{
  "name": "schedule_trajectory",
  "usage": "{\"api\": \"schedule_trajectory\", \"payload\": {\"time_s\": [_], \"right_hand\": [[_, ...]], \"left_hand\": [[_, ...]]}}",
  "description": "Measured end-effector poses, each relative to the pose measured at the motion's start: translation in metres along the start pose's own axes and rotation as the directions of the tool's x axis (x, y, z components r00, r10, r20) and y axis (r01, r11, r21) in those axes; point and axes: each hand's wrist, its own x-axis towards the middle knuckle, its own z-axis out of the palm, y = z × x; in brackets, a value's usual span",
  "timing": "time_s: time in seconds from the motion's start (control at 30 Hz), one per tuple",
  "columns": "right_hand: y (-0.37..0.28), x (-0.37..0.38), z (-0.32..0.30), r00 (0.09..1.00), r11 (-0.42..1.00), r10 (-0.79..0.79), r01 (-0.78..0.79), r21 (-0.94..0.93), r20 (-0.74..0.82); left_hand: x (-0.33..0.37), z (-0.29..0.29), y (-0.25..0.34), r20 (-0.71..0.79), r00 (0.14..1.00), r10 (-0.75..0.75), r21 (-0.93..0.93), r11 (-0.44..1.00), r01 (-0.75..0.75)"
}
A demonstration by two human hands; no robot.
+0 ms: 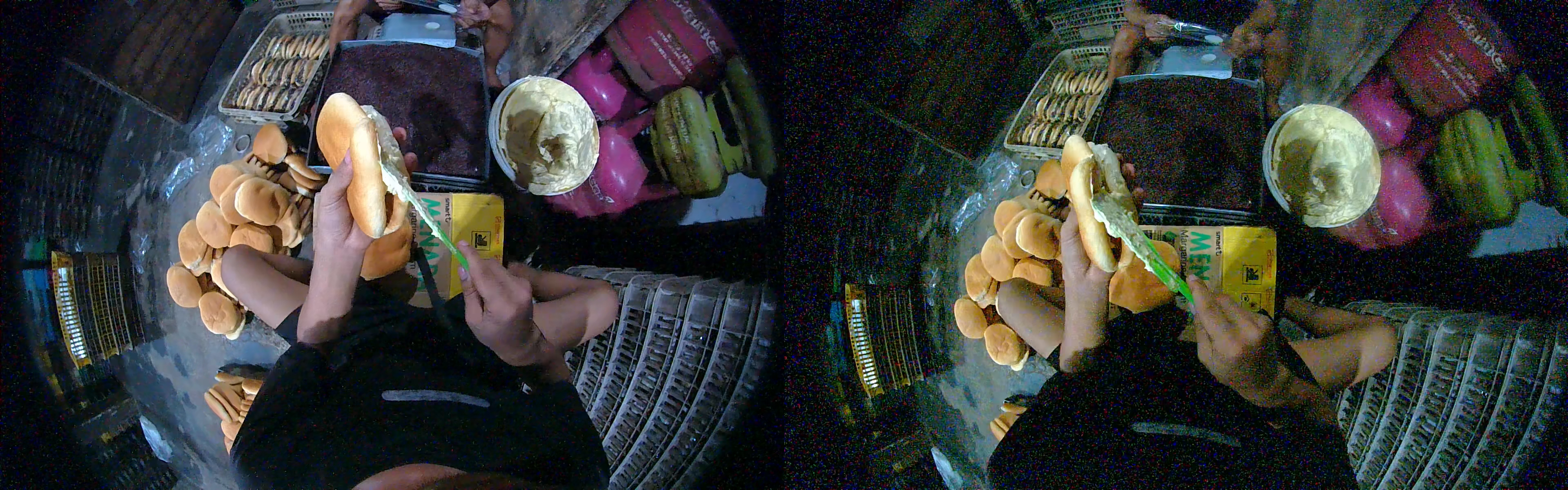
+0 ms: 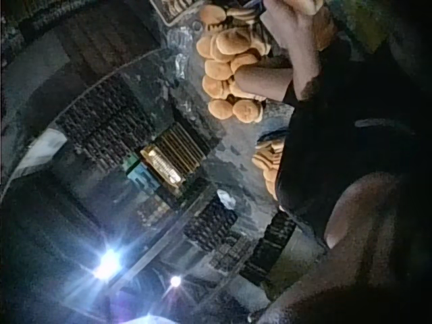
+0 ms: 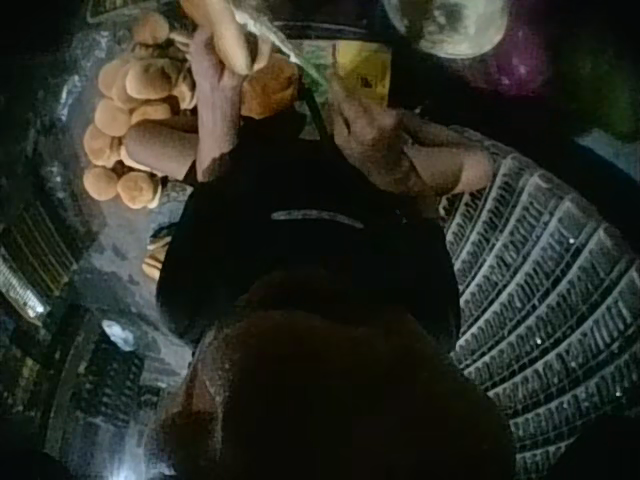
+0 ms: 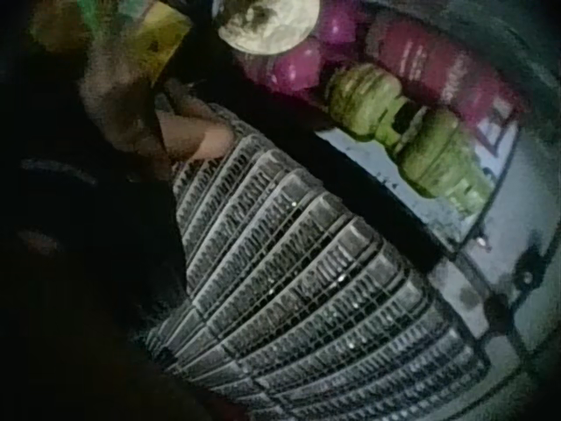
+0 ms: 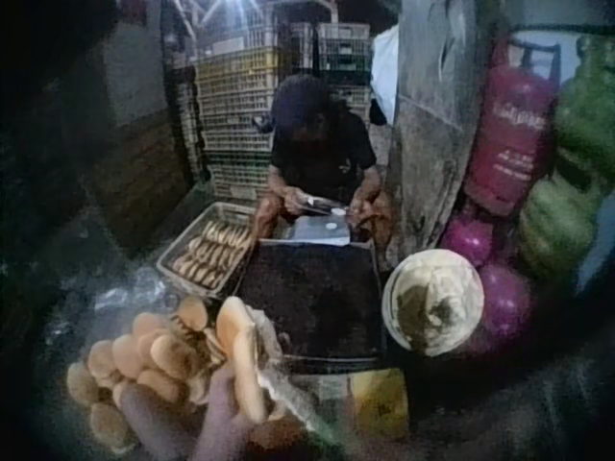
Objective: The person repeatedly scoops margarine from a tub with a green spatula and spreads it inside sliced buns. They handle buns one at a time, open them, apply the spread, and place them back on the pile. A second person in the background slices buns on a cutting board.
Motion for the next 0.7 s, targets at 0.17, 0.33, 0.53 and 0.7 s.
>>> {"api": "schedule_trajectory", "payload": {"time_s": [0.17,0.33,0.53,0.7], "right_hand": [[0.0,-0.005,0.008,0.999,0.998,0.002,0.001,-0.057,0.054],[0.005,-0.014,0.009,0.98,0.993,-0.018,0.04,-0.107,0.197],[0.051,-0.025,0.014,0.99,0.985,0.103,-0.089,-0.145,0.093],[0.113,-0.034,0.0,0.923,0.917,0.384,-0.382,-0.114,0.0]], "left_hand": [[0.006,-0.007,-0.004,-0.108,0.989,0.099,0.053,0.994,-0.094],[0.014,-0.015,0.0,-0.338,0.935,0.104,0.02,0.994,-0.103],[0.045,-0.067,0.005,-0.291,0.922,0.254,0.08,0.967,-0.241],[0.1,-0.175,0.011,-0.157,0.929,0.334,0.733,0.67,-0.117]]}}
